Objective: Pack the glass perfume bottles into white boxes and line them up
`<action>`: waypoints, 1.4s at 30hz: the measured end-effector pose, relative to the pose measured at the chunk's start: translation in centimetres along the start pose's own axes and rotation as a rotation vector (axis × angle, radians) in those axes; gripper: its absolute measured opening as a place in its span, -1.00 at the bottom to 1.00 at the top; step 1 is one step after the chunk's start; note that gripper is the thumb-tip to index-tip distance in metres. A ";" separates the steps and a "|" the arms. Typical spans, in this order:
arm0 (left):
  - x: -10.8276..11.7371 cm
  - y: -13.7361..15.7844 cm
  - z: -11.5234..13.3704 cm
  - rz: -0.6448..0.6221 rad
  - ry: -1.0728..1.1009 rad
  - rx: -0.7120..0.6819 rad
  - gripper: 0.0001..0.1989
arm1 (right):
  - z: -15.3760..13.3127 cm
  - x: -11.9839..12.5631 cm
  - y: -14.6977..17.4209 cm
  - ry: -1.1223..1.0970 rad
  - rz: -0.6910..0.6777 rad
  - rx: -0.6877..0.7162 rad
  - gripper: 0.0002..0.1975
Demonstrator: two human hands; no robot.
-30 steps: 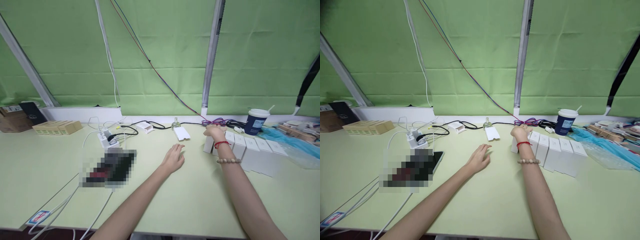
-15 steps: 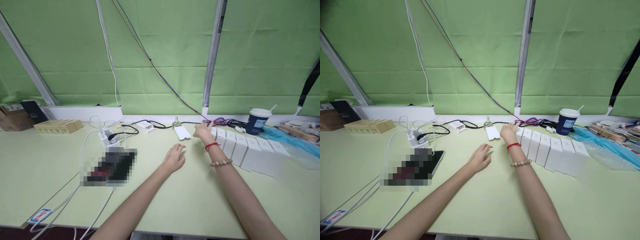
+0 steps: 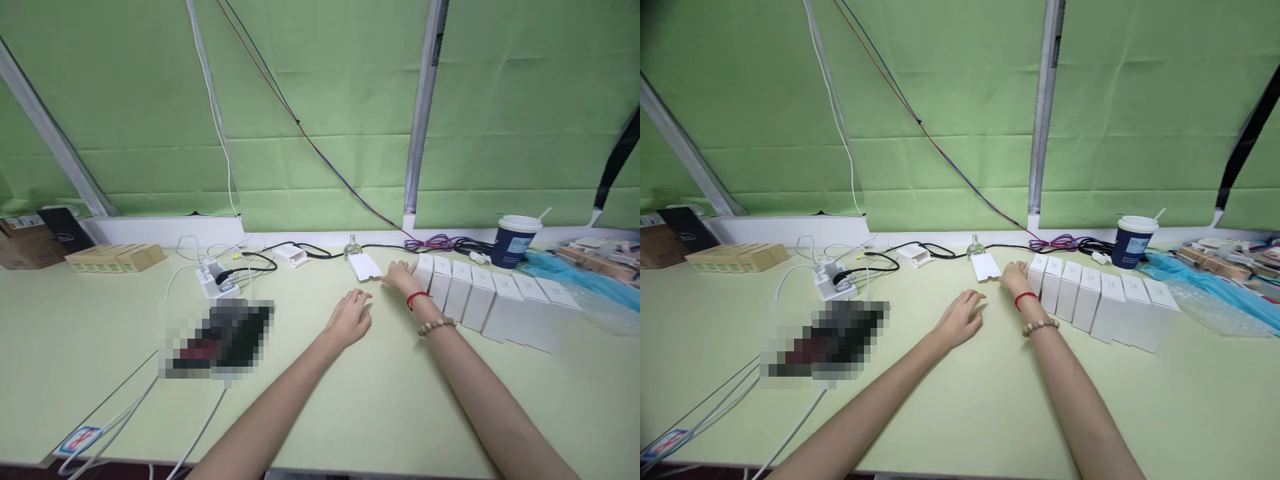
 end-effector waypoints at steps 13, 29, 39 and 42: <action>0.0 0.0 0.0 0.003 0.001 -0.006 -0.67 | 0.2 -1.3 -0.6 0.020 -0.190 0.093 -0.18; -0.1 0.1 -0.1 0.033 0.009 -0.008 -0.65 | -1.9 -2.6 0.7 -0.198 0.275 0.399 -0.39; 0.3 0.1 -0.3 0.084 -0.021 0.094 -0.59 | -1.8 1.0 1.3 -0.343 0.444 0.321 -0.66; 0.6 0.1 -0.9 0.169 0.031 0.211 -0.49 | -2.0 3.5 1.7 -0.419 0.496 0.284 -0.71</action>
Point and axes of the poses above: each hand's wrist, its own y-axis away from the middle knuckle, its own x-axis out of the back of the hand, z = x × y, the point moved 4 cm from there along -y, towards the middle knuckle, and after that the axes turned 1 degree about x, right-handed, at the moved point
